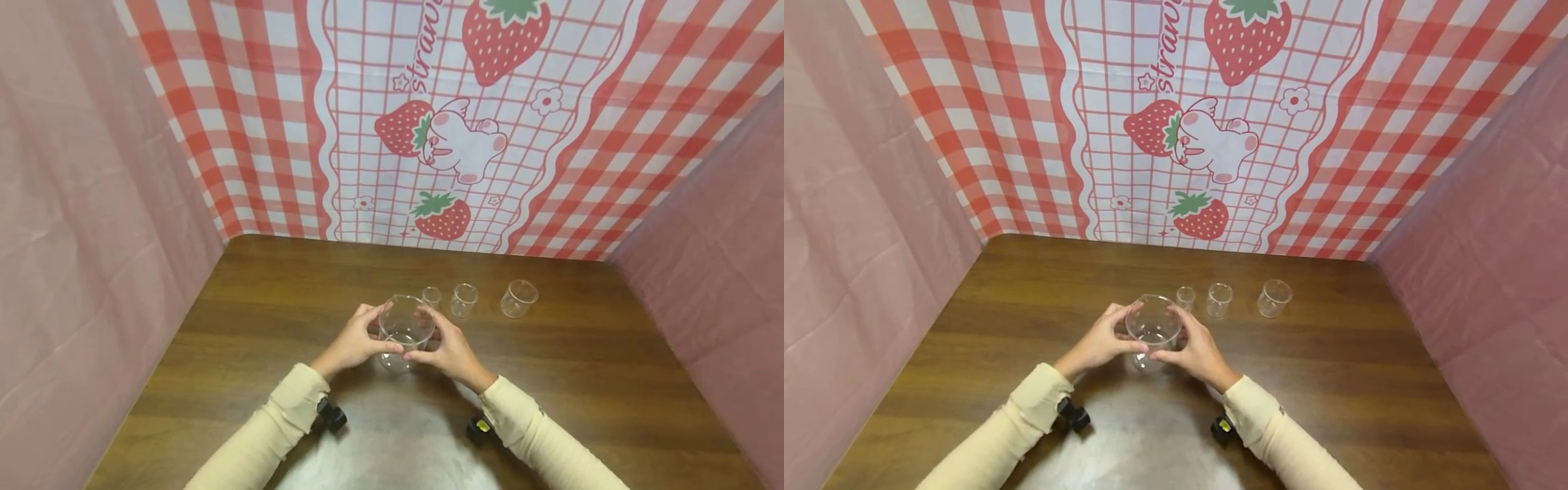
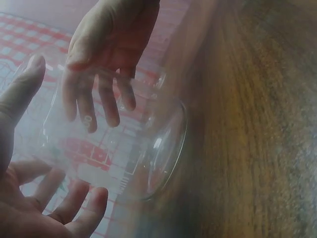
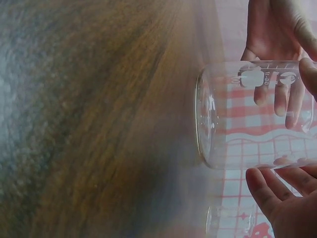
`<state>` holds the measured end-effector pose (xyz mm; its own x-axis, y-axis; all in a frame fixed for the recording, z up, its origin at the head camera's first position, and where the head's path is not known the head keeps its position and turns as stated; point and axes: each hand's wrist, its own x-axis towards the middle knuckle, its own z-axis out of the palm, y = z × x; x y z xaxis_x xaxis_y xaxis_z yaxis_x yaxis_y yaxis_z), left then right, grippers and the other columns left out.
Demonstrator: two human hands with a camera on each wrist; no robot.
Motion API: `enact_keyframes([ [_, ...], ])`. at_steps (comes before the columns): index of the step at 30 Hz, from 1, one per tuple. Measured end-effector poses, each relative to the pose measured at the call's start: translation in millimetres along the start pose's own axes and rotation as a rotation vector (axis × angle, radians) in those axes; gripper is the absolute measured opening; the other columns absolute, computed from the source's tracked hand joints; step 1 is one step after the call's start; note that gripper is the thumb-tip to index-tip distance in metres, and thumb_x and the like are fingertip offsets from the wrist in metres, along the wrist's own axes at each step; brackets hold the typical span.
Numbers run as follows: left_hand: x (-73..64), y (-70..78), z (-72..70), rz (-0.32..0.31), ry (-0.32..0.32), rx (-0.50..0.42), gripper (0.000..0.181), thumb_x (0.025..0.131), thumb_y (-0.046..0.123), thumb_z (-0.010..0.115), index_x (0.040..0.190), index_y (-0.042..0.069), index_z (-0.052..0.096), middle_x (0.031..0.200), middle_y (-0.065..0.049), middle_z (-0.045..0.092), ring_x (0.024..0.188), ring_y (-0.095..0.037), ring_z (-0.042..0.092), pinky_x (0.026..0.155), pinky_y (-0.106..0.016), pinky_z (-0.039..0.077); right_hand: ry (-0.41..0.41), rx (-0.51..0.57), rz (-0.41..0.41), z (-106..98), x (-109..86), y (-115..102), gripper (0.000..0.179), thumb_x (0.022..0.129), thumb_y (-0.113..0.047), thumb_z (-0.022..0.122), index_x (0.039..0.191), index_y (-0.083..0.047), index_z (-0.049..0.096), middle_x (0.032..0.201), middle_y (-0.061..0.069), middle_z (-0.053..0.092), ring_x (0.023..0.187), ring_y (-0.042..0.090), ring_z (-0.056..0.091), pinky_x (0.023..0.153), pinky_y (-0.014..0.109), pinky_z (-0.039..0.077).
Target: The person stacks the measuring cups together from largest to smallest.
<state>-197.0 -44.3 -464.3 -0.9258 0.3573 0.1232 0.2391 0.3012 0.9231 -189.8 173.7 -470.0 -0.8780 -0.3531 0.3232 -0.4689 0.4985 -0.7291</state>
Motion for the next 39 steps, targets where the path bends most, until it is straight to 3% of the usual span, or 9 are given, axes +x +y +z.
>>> enact_keyframes([
  [6,3.8,-4.1,-1.2,0.019,-0.032,0.014,0.084,0.07,0.021,0.087,0.141,0.0,0.048,0.129,-0.02,0.051,0.11,-0.032,0.06,0.094,-0.037,0.057,0.004,0.001,-0.001,0.6,0.6,1.1,0.087,0.063,-0.016,0.091,0.137,0.001,0.048,0.127,0.021,0.062,0.103,0.03,0.065,0.084,0.036,0.06],
  [12,5.3,-6.7,-2.4,0.031,-0.107,-0.055,0.077,0.076,0.018,0.084,0.137,-0.003,0.043,0.145,-0.021,0.047,0.127,-0.04,0.053,0.105,-0.047,0.05,-0.015,0.002,0.005,-0.4,0.4,1.1,0.088,0.063,-0.018,0.091,0.137,0.001,0.047,0.127,0.021,0.061,0.104,0.03,0.064,0.085,0.036,0.06],
  [18,7.2,-8.8,-5.4,0.028,-0.157,-0.089,0.075,0.076,0.019,0.083,0.134,-0.003,0.04,0.148,-0.021,0.044,0.137,-0.04,0.043,0.111,-0.05,0.043,-0.022,0.005,0.009,0.7,1.1,0.0,0.088,0.064,-0.018,0.091,0.137,0.003,0.047,0.127,0.021,0.061,0.105,0.031,0.064,0.085,0.036,0.06],
  [26,10.1,-12.1,-5.4,0.059,-0.195,-0.11,0.092,0.079,0.018,0.081,0.151,-0.001,0.026,0.154,-0.023,0.036,0.139,-0.038,0.041,0.113,-0.048,0.04,-0.018,0.004,0.005,0.4,0.5,-0.8,0.087,0.064,-0.017,0.091,0.137,0.003,0.047,0.127,0.021,0.061,0.107,0.032,0.064,0.085,0.036,0.06],
  [39,13.0,-11.8,-7.3,0.065,-0.249,-0.124,0.09,0.08,0.013,0.079,0.15,-0.004,0.025,0.154,-0.024,0.034,0.14,-0.039,0.039,0.115,-0.048,0.038,-0.006,0.051,0.046,1.5,-2.0,-4.7,0.089,0.066,-0.014,0.089,0.139,0.006,0.043,0.126,0.025,0.06,0.11,0.038,0.062,0.087,0.042,0.059],
])
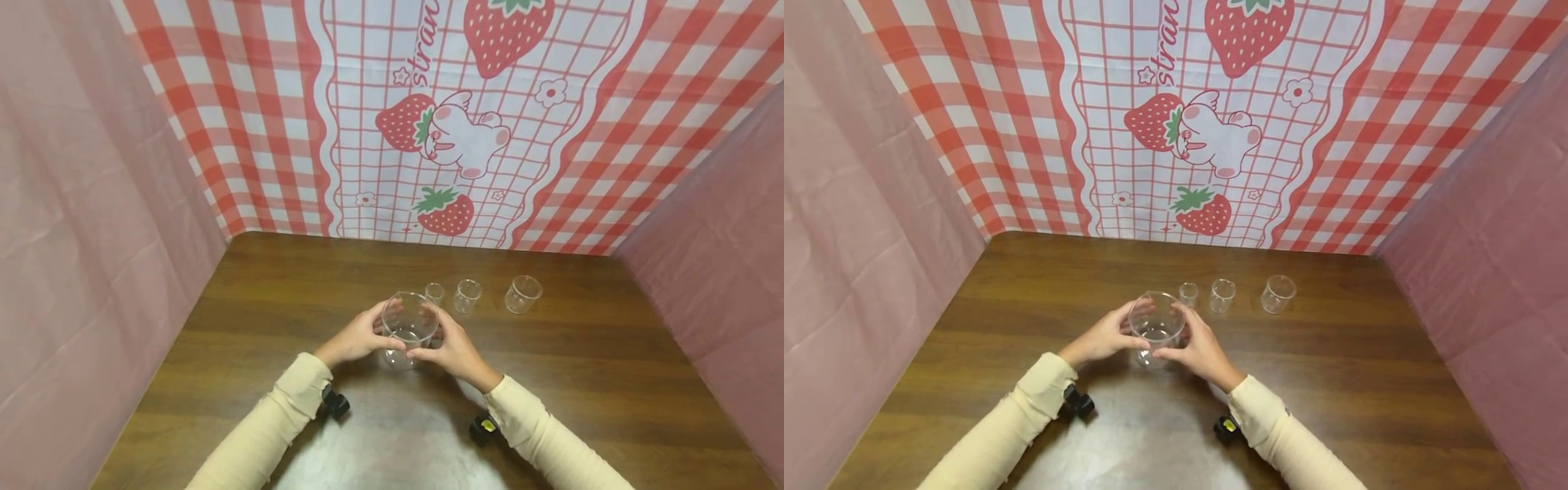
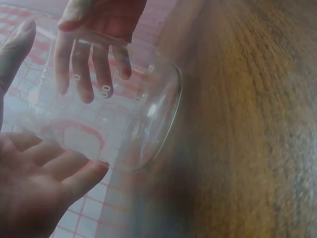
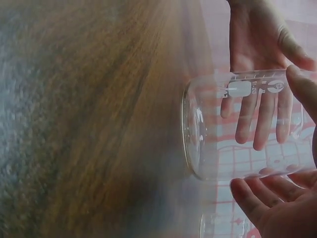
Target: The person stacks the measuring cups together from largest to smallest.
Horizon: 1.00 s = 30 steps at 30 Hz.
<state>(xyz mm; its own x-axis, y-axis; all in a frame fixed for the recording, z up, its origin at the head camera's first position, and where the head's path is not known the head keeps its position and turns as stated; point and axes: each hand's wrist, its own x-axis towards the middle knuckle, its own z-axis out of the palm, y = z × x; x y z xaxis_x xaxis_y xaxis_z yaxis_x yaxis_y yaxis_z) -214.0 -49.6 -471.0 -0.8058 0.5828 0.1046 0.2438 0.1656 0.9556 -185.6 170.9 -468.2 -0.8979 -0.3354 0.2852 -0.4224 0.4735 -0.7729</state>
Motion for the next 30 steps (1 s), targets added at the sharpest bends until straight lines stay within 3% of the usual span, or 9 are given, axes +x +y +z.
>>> enact_keyframes([
  [7,0.7,2.3,-0.3,-0.001,0.004,0.015,0.09,0.081,0.012,0.078,0.151,-0.004,0.024,0.155,-0.023,0.033,0.141,-0.038,0.038,0.114,-0.047,0.038,-0.061,0.022,0.034,-5.2,3.0,3.6,0.091,0.068,-0.016,0.088,0.143,0.0,0.04,0.132,0.025,0.056,0.099,0.034,0.068,0.083,0.031,0.061],
  [12,0.9,-0.2,-1.2,0.003,-0.006,0.026,0.09,0.081,0.021,0.079,0.15,-0.003,0.027,0.154,-0.023,0.035,0.14,-0.037,0.039,0.114,-0.046,0.04,-0.131,0.065,0.072,-11.2,2.3,6.0,0.091,0.072,-0.017,0.086,0.147,-0.004,0.037,0.138,0.028,0.049,0.088,0.033,0.071,0.083,0.039,0.061],
  [22,0.4,-1.7,-1.9,-0.004,0.001,0.02,0.096,0.077,0.031,0.082,0.15,-0.001,0.028,0.154,-0.022,0.036,0.141,-0.036,0.04,0.114,-0.044,0.039,-0.137,0.075,0.077,-21.3,3.9,1.3,0.091,0.071,-0.017,0.086,0.145,0.0,0.036,0.139,0.03,0.048,0.096,0.039,0.069,0.088,0.047,0.059],
  [30,-0.4,1.5,1.0,-0.004,0.013,0.002,0.091,0.079,0.019,0.081,0.149,-0.004,0.028,0.153,-0.024,0.035,0.14,-0.038,0.04,0.114,-0.044,0.04,-0.125,0.09,0.055,-27.0,2.6,-1.2,0.085,0.076,-0.014,0.083,0.145,0.002,0.036,0.132,0.03,0.053,0.101,0.041,0.066,0.09,0.052,0.057],
])
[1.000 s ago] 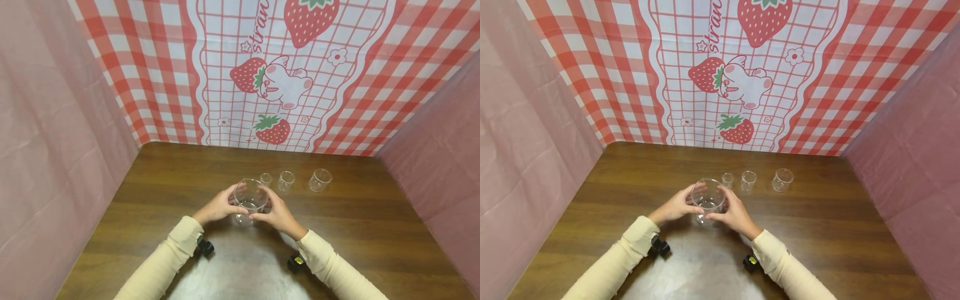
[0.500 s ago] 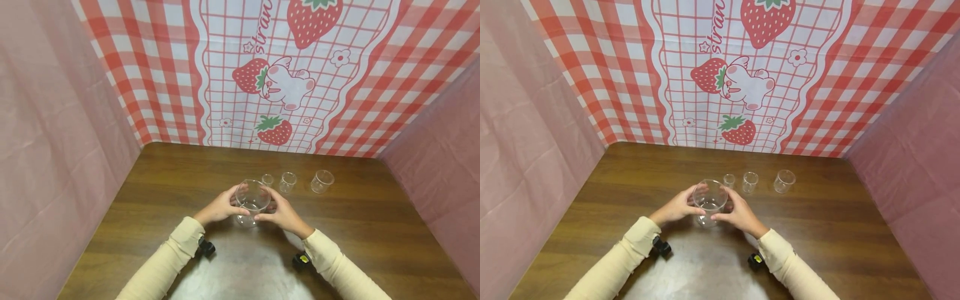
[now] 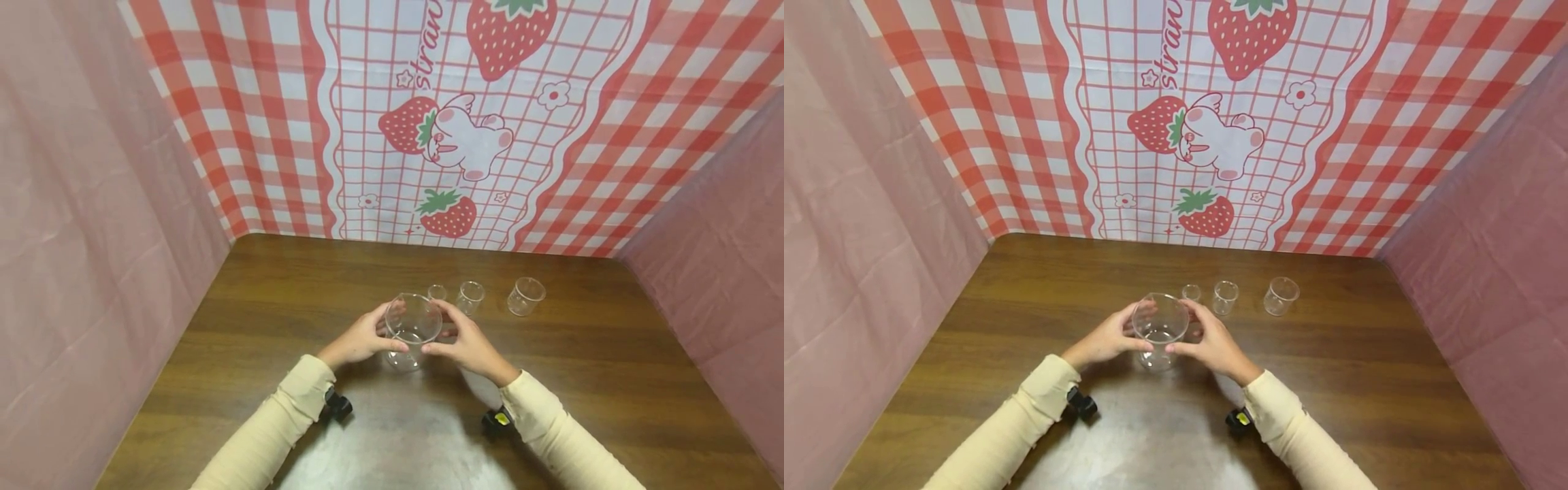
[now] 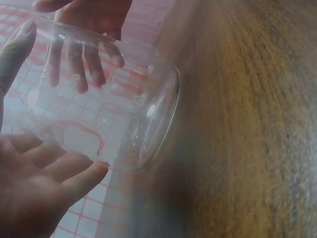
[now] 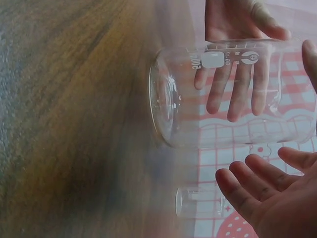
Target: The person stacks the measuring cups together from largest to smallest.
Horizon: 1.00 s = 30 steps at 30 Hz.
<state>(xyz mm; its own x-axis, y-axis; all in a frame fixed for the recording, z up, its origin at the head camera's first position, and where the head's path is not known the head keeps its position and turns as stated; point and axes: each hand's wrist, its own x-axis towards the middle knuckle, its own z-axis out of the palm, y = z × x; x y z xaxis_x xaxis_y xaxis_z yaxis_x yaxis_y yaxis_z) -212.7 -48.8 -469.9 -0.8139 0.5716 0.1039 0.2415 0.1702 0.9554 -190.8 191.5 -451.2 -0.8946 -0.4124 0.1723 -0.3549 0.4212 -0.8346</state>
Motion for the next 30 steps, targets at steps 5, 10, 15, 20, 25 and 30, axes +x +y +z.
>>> enact_keyframes([
  [5,-1.4,1.9,2.2,-0.001,0.001,-0.019,0.089,0.08,0.011,0.079,0.15,-0.005,0.026,0.153,-0.026,0.035,0.139,-0.039,0.04,0.114,-0.046,0.039,0.004,0.001,-0.022,-2.9,-0.1,0.6,0.08,0.079,-0.013,0.081,0.144,0.002,0.038,0.13,0.027,0.056,0.109,0.039,0.062,0.091,0.051,0.057],
  [10,-1.0,1.2,3.8,-0.007,0.003,-0.015,0.089,0.08,0.011,0.078,0.15,-0.005,0.026,0.153,-0.026,0.035,0.139,-0.039,0.041,0.114,-0.046,0.039,0.018,-0.011,-0.052,-5.9,0.9,2.2,0.073,0.083,-0.013,0.077,0.143,0.003,0.039,0.128,0.028,0.057,0.112,0.04,0.059,0.09,0.049,0.057],
  [15,-0.7,0.6,3.1,-0.001,0.009,-0.012,0.088,0.08,0.013,0.079,0.149,-0.005,0.027,0.152,-0.026,0.036,0.139,-0.039,0.041,0.114,-0.046,0.039,0.041,-0.02,-0.068,-11.1,3.8,1.1,0.066,0.085,-0.009,0.074,0.142,0.001,0.041,0.13,0.03,0.055,0.115,0.042,0.057,0.091,0.053,0.055],
  [20,-3.9,-1.3,3.1,0.003,0.014,-0.019,0.087,0.081,0.014,0.079,0.149,-0.006,0.027,0.152,-0.027,0.037,0.138,-0.04,0.041,0.114,-0.047,0.039,0.069,-0.033,-0.067,-14.8,3.8,-1.6,0.061,0.086,-0.005,0.071,0.141,0.0,0.043,0.129,0.028,0.057,0.117,0.042,0.056,0.091,0.053,0.055],
  [25,-4.2,-0.8,3.3,-0.003,0.022,-0.017,0.087,0.081,0.013,0.079,0.148,-0.006,0.028,0.151,-0.026,0.038,0.138,-0.04,0.042,0.113,-0.047,0.04,0.105,-0.039,-0.062,-19.7,4.8,-3.7,0.059,0.088,-0.005,0.069,0.14,0.003,0.044,0.127,0.029,0.058,0.117,0.041,0.056,0.09,0.053,0.055],
  [30,-2.2,0.9,3.4,-0.006,0.03,-0.009,0.086,0.081,0.012,0.079,0.148,-0.005,0.029,0.151,-0.026,0.039,0.138,-0.039,0.042,0.114,-0.047,0.039,0.13,-0.064,-0.057,-27.6,7.9,-5.7,0.057,0.089,-0.006,0.068,0.14,0.002,0.044,0.126,0.028,0.058,0.115,0.041,0.057,0.09,0.054,0.054],
])
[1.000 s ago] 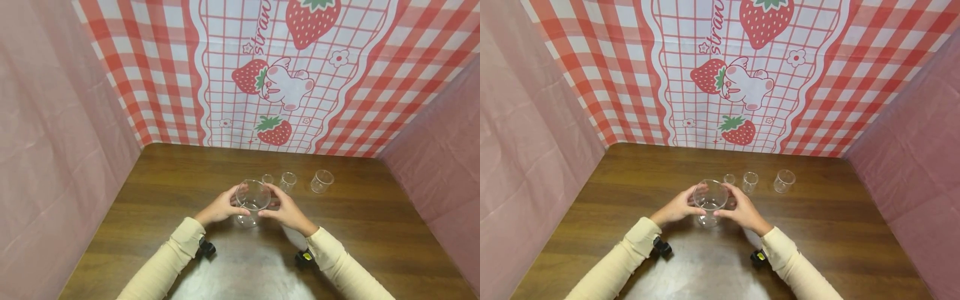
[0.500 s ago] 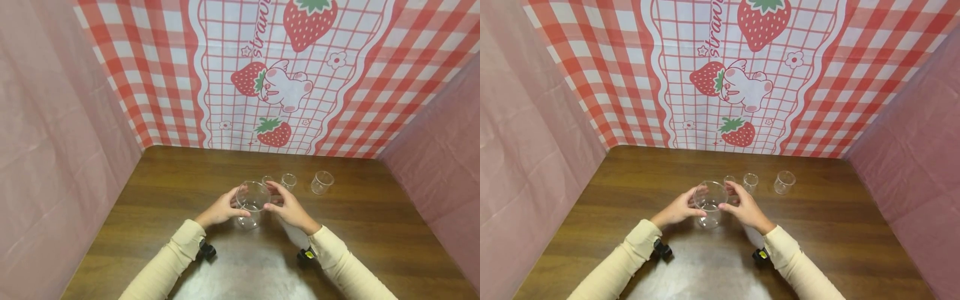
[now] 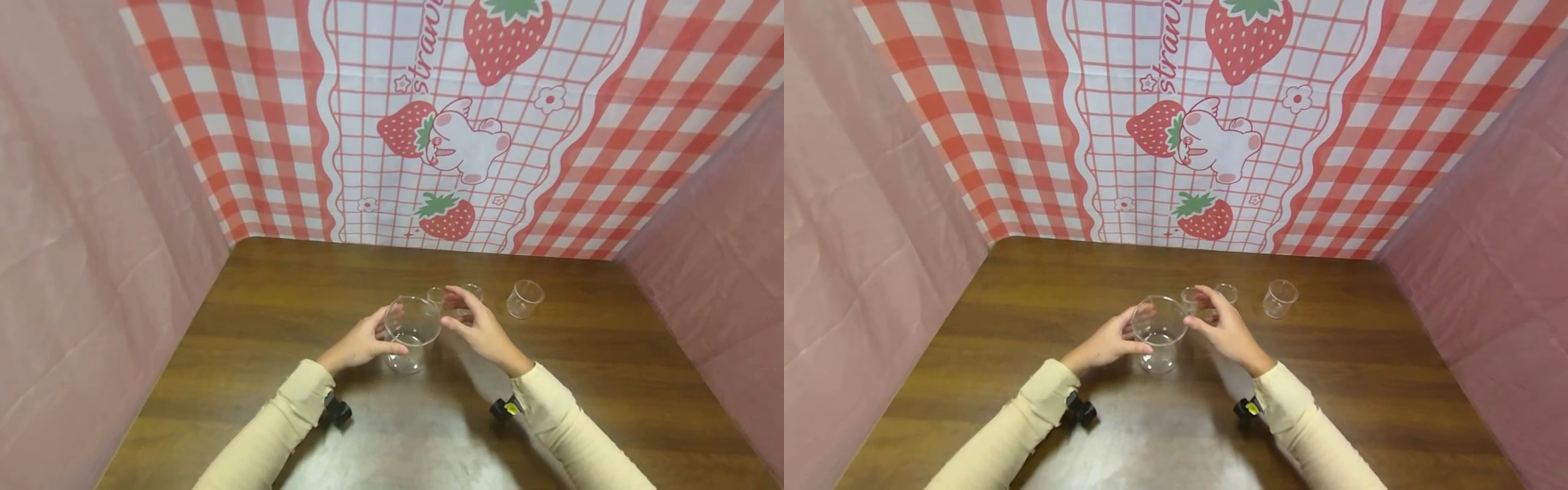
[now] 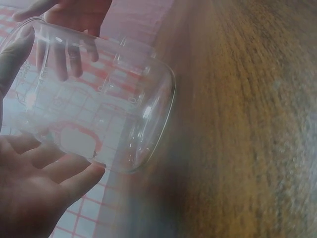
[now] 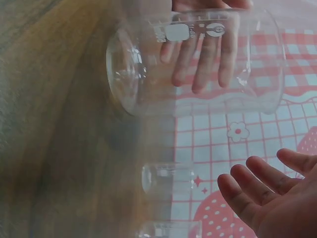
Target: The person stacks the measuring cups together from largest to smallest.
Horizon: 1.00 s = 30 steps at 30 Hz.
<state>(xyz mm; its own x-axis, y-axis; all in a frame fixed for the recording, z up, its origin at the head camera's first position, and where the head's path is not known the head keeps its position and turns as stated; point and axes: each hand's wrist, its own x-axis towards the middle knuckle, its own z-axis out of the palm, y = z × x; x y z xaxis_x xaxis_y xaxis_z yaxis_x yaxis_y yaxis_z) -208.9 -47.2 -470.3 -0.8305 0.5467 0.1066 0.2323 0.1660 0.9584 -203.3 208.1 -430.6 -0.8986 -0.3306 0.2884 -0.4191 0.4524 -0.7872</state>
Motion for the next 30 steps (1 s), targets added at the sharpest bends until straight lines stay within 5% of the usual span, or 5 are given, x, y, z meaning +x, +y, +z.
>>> enact_keyframes([
  [30,0.0,1.4,-1.0,-0.003,-0.007,0.012,0.086,0.08,0.014,0.079,0.148,-0.004,0.03,0.152,-0.026,0.037,0.138,-0.039,0.042,0.113,-0.049,0.039,0.092,-0.136,0.071,-46.9,27.5,-13.2,0.052,0.094,-0.019,0.065,0.139,0.0,0.047,0.127,0.025,0.058,0.113,0.037,0.059,0.094,0.054,0.053],
])
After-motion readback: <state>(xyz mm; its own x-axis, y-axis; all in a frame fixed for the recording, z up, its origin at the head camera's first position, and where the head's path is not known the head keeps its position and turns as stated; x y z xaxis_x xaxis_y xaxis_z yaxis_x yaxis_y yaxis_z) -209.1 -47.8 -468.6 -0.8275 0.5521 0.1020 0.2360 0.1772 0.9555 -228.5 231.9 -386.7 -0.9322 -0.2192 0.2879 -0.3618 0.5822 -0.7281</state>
